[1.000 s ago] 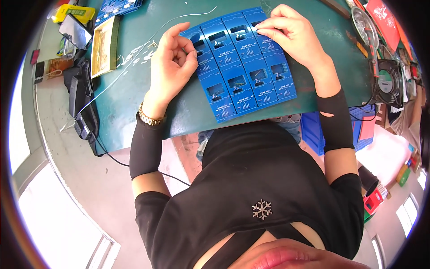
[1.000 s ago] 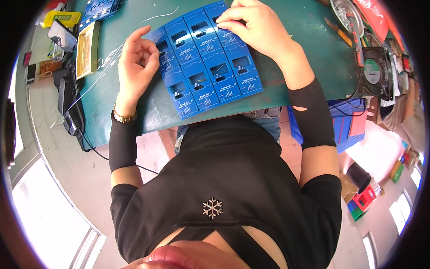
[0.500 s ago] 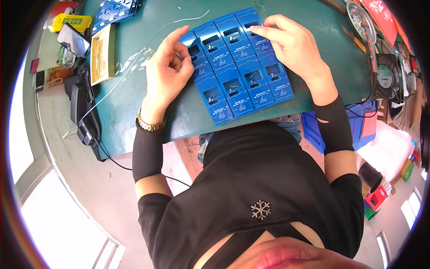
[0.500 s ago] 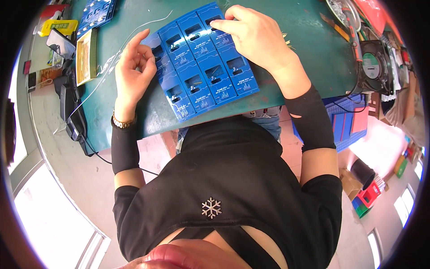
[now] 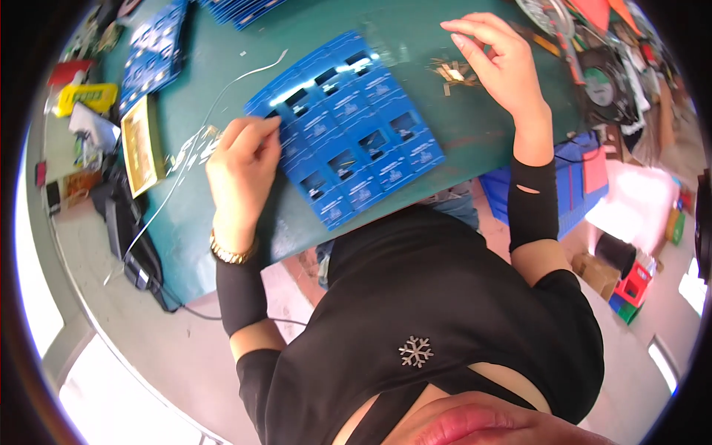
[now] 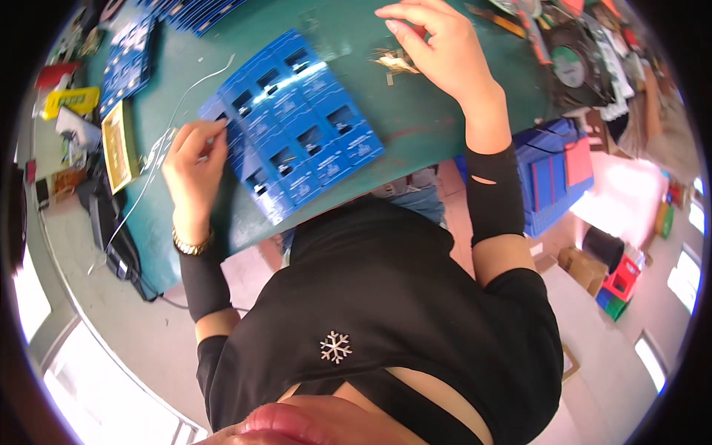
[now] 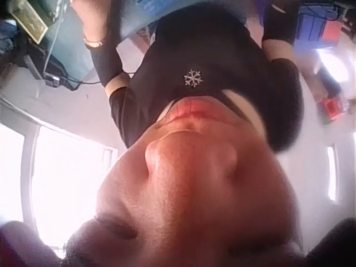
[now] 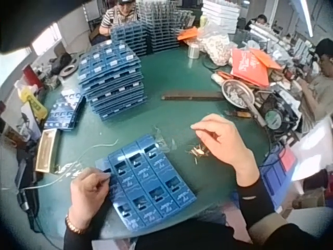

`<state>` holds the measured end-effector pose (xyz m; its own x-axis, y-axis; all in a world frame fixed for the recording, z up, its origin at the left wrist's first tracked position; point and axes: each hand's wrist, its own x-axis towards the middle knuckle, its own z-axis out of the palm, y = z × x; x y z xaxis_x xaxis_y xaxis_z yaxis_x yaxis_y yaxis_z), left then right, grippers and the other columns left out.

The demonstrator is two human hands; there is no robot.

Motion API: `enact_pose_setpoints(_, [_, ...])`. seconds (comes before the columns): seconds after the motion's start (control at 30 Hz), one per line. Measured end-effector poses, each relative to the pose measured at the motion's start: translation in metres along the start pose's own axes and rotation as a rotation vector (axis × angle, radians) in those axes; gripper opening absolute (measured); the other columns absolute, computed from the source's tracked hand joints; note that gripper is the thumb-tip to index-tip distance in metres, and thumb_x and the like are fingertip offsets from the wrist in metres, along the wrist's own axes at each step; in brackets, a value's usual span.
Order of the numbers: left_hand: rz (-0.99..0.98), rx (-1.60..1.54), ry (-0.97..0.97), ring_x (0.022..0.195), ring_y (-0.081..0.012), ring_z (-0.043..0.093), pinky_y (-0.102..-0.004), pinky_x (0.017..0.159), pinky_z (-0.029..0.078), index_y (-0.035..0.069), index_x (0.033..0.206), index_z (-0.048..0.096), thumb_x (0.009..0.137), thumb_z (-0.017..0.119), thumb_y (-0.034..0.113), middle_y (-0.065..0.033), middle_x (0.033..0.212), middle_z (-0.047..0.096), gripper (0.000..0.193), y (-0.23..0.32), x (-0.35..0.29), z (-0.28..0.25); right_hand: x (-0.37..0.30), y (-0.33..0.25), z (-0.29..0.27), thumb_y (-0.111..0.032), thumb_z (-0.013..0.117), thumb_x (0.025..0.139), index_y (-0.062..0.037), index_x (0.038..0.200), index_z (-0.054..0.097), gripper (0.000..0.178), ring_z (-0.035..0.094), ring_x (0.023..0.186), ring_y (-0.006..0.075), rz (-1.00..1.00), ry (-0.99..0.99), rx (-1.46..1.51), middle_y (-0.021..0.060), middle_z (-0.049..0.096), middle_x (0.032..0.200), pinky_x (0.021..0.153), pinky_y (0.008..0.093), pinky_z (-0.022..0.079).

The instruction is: The person solders wires onto blue electronic circuit breakers with a soldering iron and solder wire.

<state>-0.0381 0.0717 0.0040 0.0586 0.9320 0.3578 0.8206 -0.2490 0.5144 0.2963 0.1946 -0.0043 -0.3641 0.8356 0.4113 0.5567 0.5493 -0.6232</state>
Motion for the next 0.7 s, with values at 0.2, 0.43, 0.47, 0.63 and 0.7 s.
enact_pose_setpoints(0.2, [0.059, 0.076, 0.010, 0.070, -0.0143, 0.059, -0.0282, 0.064, 0.051, 0.009, 0.098, 0.075, 0.078, 0.075, 0.000, -0.0056, 0.105, 0.063, 0.022, -0.015, -0.007, -0.004, -0.021, 0.037, -0.026, -0.006, 0.071, 0.087, -0.0020, 0.100, 0.074, 0.014, 0.056, 0.078, 0.0070, 0.250, -0.171, 0.123, -0.0002, 0.066, 0.095, 0.070, 0.0205, 0.045])
enact_pose_setpoints(0.43, [0.240, 0.446, -0.067, 0.090, -0.0216, 0.059, -0.0363, 0.087, 0.044, 0.010, 0.118, 0.069, 0.078, 0.063, -0.004, -0.0034, 0.113, 0.063, 0.043, -0.007, -0.016, -0.005, -0.017, 0.032, -0.020, -0.008, 0.074, 0.084, -0.0033, 0.095, 0.073, 0.012, 0.058, 0.075, 0.0113, 0.142, -0.205, 0.150, 0.0002, 0.061, 0.086, 0.066, 0.0261, 0.047])
enact_pose_setpoints(0.47, [0.215, 0.517, -0.069, 0.103, -0.0225, 0.058, -0.0436, 0.098, 0.037, 0.014, 0.123, 0.067, 0.078, 0.059, -0.004, -0.0033, 0.114, 0.063, 0.050, -0.007, -0.020, -0.006, -0.017, 0.033, -0.019, -0.008, 0.074, 0.083, -0.0032, 0.095, 0.073, 0.012, 0.058, 0.075, 0.0118, 0.137, -0.214, 0.154, 0.0003, 0.061, 0.086, 0.067, 0.0269, 0.047])
enact_pose_setpoints(0.63, [0.109, 0.665, -0.033, 0.115, -0.0239, 0.054, -0.0548, 0.106, 0.027, 0.021, 0.131, 0.064, 0.078, 0.058, -0.003, -0.0031, 0.116, 0.062, 0.058, 0.005, -0.028, 0.001, -0.020, 0.032, -0.017, -0.006, 0.074, 0.083, -0.0032, 0.094, 0.072, 0.011, 0.053, 0.070, 0.0093, 0.144, -0.207, 0.134, -0.0006, 0.060, 0.087, 0.063, 0.0256, 0.044])
enact_pose_setpoints(0.7, [0.078, 0.631, -0.059, 0.118, -0.0240, 0.053, -0.0571, 0.107, 0.025, 0.024, 0.133, 0.062, 0.079, 0.058, -0.003, -0.0030, 0.117, 0.061, 0.061, 0.002, -0.031, 0.002, -0.020, 0.035, -0.014, -0.005, 0.074, 0.082, -0.0024, 0.093, 0.072, 0.011, 0.047, 0.066, 0.0065, 0.111, -0.191, 0.124, -0.0012, 0.059, 0.087, 0.060, 0.0235, 0.040])
